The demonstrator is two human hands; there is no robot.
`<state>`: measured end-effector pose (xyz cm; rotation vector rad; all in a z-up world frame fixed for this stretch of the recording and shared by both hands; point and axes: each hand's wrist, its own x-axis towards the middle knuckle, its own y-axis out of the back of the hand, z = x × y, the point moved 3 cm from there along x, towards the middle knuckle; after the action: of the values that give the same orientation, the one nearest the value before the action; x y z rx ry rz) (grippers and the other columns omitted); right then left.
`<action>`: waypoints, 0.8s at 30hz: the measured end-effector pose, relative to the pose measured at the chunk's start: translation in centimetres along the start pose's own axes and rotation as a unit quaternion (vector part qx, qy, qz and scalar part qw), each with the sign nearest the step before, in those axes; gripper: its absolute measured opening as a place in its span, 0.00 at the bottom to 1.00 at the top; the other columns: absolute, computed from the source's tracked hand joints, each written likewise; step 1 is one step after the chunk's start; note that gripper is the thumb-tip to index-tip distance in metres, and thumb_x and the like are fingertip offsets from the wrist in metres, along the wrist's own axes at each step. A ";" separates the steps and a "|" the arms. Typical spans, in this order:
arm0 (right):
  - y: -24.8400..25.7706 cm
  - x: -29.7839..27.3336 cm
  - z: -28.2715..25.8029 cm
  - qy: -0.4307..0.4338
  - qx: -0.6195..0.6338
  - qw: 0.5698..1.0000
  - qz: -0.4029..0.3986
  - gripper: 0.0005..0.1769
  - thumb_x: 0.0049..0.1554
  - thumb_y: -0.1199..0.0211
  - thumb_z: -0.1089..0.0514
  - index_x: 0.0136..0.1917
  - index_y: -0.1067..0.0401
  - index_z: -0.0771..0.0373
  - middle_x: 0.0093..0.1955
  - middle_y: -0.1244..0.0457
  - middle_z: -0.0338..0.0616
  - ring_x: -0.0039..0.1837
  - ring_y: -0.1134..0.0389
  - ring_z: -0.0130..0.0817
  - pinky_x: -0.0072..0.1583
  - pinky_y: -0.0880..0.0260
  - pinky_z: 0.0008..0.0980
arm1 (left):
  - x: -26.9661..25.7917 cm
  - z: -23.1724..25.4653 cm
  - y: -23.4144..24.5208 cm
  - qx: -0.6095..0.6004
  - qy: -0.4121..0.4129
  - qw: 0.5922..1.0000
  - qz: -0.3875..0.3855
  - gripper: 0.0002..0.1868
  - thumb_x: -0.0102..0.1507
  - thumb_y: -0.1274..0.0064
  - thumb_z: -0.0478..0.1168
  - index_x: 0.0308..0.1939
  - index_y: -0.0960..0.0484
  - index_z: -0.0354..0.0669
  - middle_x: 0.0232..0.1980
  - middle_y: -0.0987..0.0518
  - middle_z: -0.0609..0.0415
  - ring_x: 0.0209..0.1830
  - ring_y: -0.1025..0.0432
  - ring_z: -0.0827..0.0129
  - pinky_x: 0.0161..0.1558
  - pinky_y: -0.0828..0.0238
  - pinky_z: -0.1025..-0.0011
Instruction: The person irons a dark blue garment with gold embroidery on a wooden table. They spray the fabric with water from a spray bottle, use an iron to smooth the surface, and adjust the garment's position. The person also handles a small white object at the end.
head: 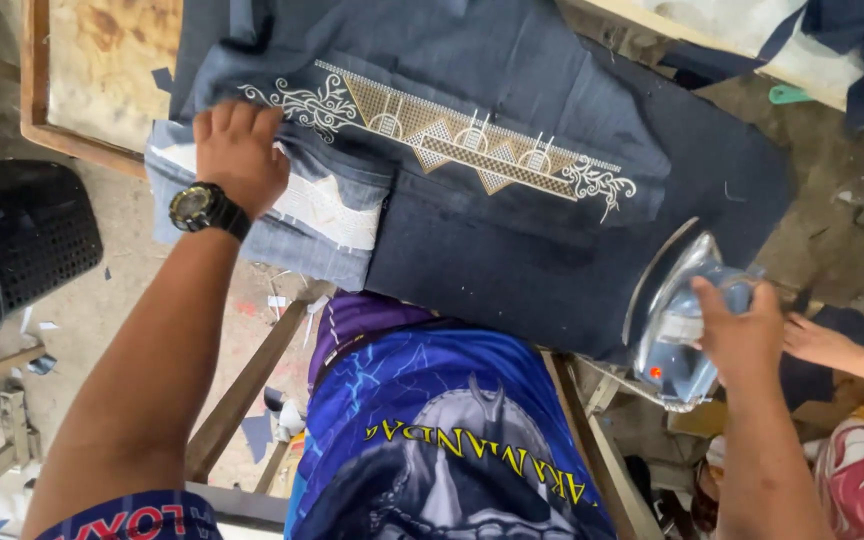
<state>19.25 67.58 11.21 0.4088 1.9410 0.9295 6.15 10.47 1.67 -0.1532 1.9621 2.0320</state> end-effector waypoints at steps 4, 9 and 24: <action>0.6 0.6 0.3 0.003 -0.034 0.999 -0.001 0.27 0.67 0.38 0.38 0.54 0.42 0.64 0.50 0.43 0.49 0.42 0.37 0.41 0.40 0.31 0.43 | 0.4 -1.2 2.4 0.103 -0.003 0.992 -0.067 0.20 0.64 0.51 0.54 0.50 0.15 0.49 0.59 0.24 0.45 0.66 0.37 0.47 0.69 0.54 0.43; 0.5 0.8 0.6 0.009 -0.102 0.994 0.030 0.32 0.62 0.37 0.33 0.61 0.37 0.61 0.56 0.38 0.51 0.54 0.36 0.54 0.53 0.38 0.54 | -2.8 2.7 9.4 -0.029 0.089 0.947 -0.306 0.12 0.68 0.55 0.41 0.54 0.21 0.51 0.36 0.18 0.49 0.31 0.25 0.60 0.28 0.25 0.66; 0.3 -4.4 -2.5 0.522 -0.048 0.797 0.299 0.23 0.69 0.35 0.67 0.68 0.39 0.87 0.62 0.44 0.74 0.62 0.40 0.70 0.63 0.38 0.60 | -9.7 4.6 15.2 -0.136 0.158 0.899 -0.385 0.09 0.64 0.47 0.44 0.45 0.16 0.48 0.43 0.14 0.52 0.34 0.23 0.59 0.37 0.31 0.62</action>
<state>19.43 63.96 14.80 0.5197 2.7873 1.9584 11.46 13.36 19.22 -1.1840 1.3902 1.7609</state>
